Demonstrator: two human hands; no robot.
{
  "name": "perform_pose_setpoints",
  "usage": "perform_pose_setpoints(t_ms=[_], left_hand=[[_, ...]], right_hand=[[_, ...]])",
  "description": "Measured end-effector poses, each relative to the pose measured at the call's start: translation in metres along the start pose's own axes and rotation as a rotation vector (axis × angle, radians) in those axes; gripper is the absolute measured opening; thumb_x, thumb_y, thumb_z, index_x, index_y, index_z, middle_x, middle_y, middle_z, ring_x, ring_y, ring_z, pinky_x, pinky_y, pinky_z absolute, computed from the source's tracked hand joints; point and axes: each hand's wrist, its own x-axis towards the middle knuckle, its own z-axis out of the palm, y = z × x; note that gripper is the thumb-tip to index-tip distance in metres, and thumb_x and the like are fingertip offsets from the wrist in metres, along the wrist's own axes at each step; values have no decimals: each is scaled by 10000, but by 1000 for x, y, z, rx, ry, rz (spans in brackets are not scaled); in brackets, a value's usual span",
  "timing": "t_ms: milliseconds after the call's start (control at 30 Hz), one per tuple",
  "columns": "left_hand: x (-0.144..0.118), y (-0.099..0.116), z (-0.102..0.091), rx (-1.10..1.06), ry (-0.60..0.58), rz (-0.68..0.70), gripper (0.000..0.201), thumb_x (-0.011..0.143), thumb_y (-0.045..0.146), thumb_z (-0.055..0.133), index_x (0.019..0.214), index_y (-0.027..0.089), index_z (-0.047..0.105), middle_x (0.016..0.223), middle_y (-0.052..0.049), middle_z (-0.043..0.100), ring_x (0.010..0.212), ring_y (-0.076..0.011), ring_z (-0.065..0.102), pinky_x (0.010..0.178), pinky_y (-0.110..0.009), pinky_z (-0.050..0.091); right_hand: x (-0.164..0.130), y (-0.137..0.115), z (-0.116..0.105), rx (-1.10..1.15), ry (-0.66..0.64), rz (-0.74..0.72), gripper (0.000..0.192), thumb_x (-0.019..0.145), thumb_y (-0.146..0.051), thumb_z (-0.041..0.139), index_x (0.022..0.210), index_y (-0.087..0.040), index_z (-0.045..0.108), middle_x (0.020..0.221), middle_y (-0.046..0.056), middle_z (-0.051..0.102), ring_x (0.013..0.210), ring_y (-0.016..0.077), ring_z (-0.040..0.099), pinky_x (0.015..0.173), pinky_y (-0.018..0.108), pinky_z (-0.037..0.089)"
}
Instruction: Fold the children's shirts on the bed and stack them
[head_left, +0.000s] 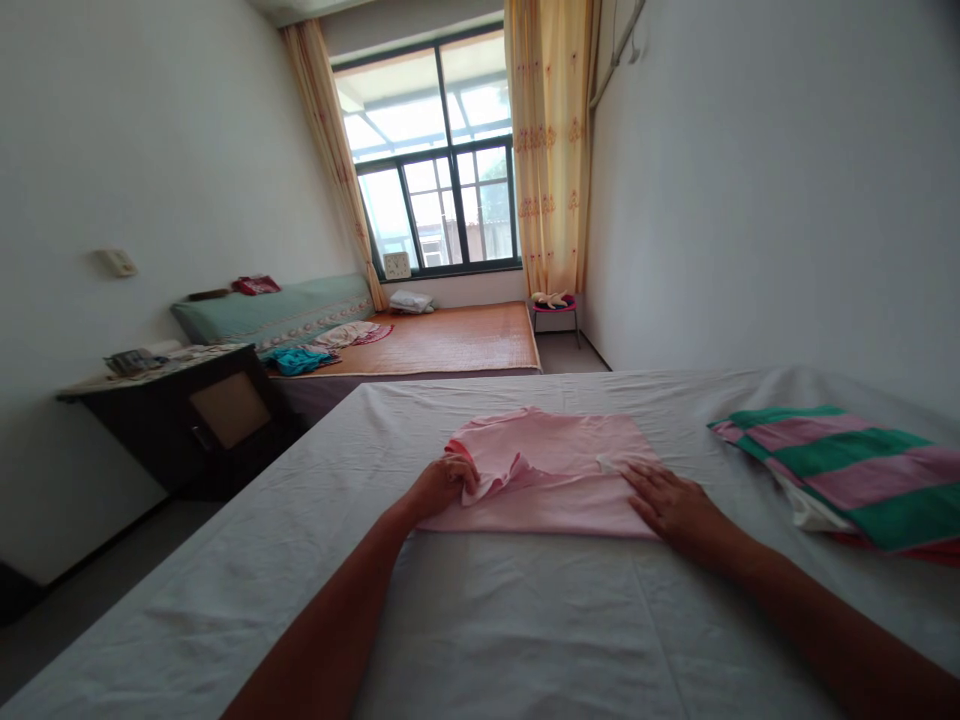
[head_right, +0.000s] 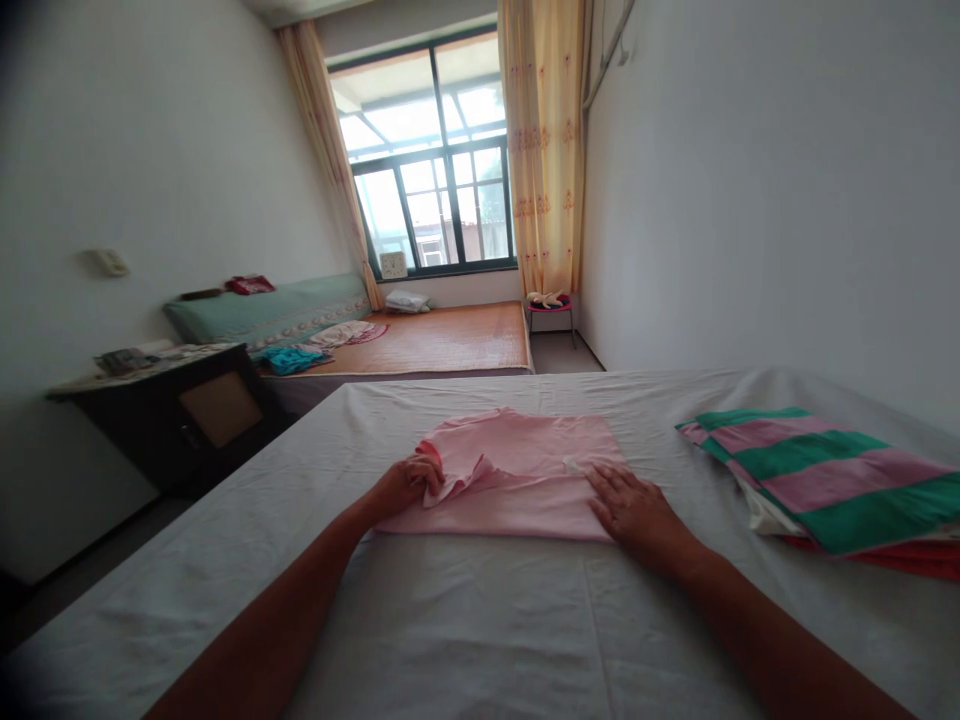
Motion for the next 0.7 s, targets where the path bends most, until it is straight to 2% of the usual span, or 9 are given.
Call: perform_pose_setpoints(t_ms=[133, 233, 333, 433, 533, 633, 700], left_hand=[[-3, 2, 1, 36, 29, -31, 337, 599, -4, 441, 715, 179, 700, 823, -21, 700, 833, -147, 604, 839, -258, 437], [-5, 1, 1, 21, 14, -19, 342, 608, 5, 449, 733, 182, 713, 850, -22, 702, 840, -143, 610, 853, -254, 433], [-6, 1, 0, 16, 4, -7, 357, 613, 0, 449, 755, 182, 722, 852, -21, 703, 827, -138, 619, 847, -251, 435], [-7, 0, 1, 30, 8, 1, 360, 616, -1, 452, 764, 183, 725, 853, -22, 707, 837, -145, 619, 849, -254, 436], [-9, -1, 1, 32, 13, 5, 347, 617, 4, 453, 746, 183, 721, 841, -21, 710, 845, -150, 615, 862, -256, 433], [-10, -3, 1, 21, 19, 0, 342, 613, 8, 454, 739, 179, 722, 837, -19, 713, 841, -150, 616, 860, -248, 435], [-10, -5, 1, 17, 32, -22, 356, 610, 6, 444, 747, 178, 724, 841, -15, 716, 837, -147, 620, 851, -240, 440]], right_hand=[[3, -15, -18, -47, 41, 8, 443, 890, -341, 386, 1312, -261, 495, 1354, 82, 523, 1268, 267, 431, 996, 486, 354], [21, -41, -41, 2, 68, -108, 521, 831, -197, 427, 1351, -232, 444, 1408, 99, 459, 1315, 271, 366, 1035, 509, 298], [54, -77, -53, 200, 23, -228, 628, 787, -177, 483, 1402, -220, 365, 1429, 95, 430, 1312, 244, 374, 1052, 453, 320], [92, -108, -43, 415, -16, -226, 736, 725, -211, 579, 1419, -191, 335, 1431, 131, 414, 1305, 263, 382, 1053, 449, 334], [122, -128, -25, 602, -56, -181, 802, 652, -182, 642, 1404, -170, 362, 1388, 159, 454, 1267, 278, 430, 1025, 439, 368], [139, -137, -16, 731, -134, -154, 690, 637, -108, 615, 1310, -193, 491, 1129, 98, 651, 972, 217, 625, 861, 362, 484], [142, -140, -17, 761, -150, -148, 508, 651, -66, 567, 1138, -198, 625, 905, 36, 706, 780, 171, 646, 747, 304, 502]])
